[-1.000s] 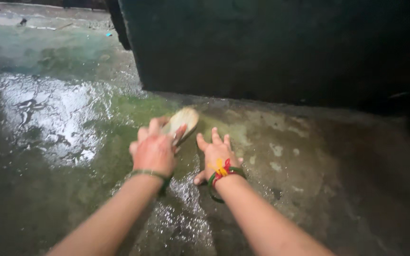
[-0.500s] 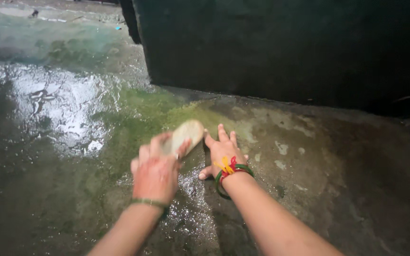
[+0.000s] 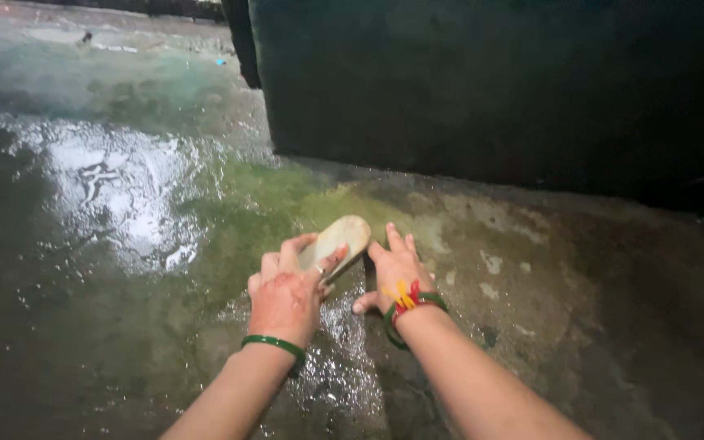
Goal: The person uses a brush to scrub a wet floor by hand while resting their other hand on the surface for balance.
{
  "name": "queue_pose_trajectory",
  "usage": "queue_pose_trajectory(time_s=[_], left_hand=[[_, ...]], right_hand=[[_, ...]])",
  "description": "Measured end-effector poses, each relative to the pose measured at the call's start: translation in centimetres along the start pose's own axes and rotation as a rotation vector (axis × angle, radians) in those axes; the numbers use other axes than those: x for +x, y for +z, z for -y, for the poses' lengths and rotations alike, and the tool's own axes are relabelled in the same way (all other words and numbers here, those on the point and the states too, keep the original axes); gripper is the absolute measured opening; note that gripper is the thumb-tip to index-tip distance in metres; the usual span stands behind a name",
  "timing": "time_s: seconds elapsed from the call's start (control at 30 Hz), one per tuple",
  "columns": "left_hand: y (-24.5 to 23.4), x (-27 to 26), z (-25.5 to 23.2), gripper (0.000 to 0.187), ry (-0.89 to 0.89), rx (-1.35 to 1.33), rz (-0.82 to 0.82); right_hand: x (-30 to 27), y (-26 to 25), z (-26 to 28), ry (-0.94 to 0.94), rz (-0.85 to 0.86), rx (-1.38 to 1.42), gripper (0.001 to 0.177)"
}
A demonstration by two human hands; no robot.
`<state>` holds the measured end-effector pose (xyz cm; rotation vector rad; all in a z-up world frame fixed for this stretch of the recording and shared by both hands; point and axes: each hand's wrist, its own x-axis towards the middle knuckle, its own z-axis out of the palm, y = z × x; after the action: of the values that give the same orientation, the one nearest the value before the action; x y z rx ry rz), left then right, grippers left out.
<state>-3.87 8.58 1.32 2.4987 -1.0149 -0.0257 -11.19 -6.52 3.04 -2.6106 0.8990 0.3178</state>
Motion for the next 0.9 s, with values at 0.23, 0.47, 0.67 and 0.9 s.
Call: queue_pose_trajectory(time_s=[0.23,0.47,0.67,0.9], left_hand=[[-1.5,3.9,1.5,0.053,0.225,0.096,0.107],[1.3,3.3,1.9,0.078,0.377,0.01,0.185],[0.9,-1.5,0.4,0.076,0.05,0.313,0.184],[1.6,4.5,2.2,0.074,0.231,0.273,0.273]], right_hand=[[-0.6,0.3,-0.5,-0.006,-0.15,0.134,0.14],[-1.8,0.0,2.1,-0.18,-0.222,-0.103,0.116],[-4.7,3.6,2.0,-0.128,-0.213,-0.013,0.095],[-0.1,4.1,1.6,-0.06,-0.296,0.011,0.084]])
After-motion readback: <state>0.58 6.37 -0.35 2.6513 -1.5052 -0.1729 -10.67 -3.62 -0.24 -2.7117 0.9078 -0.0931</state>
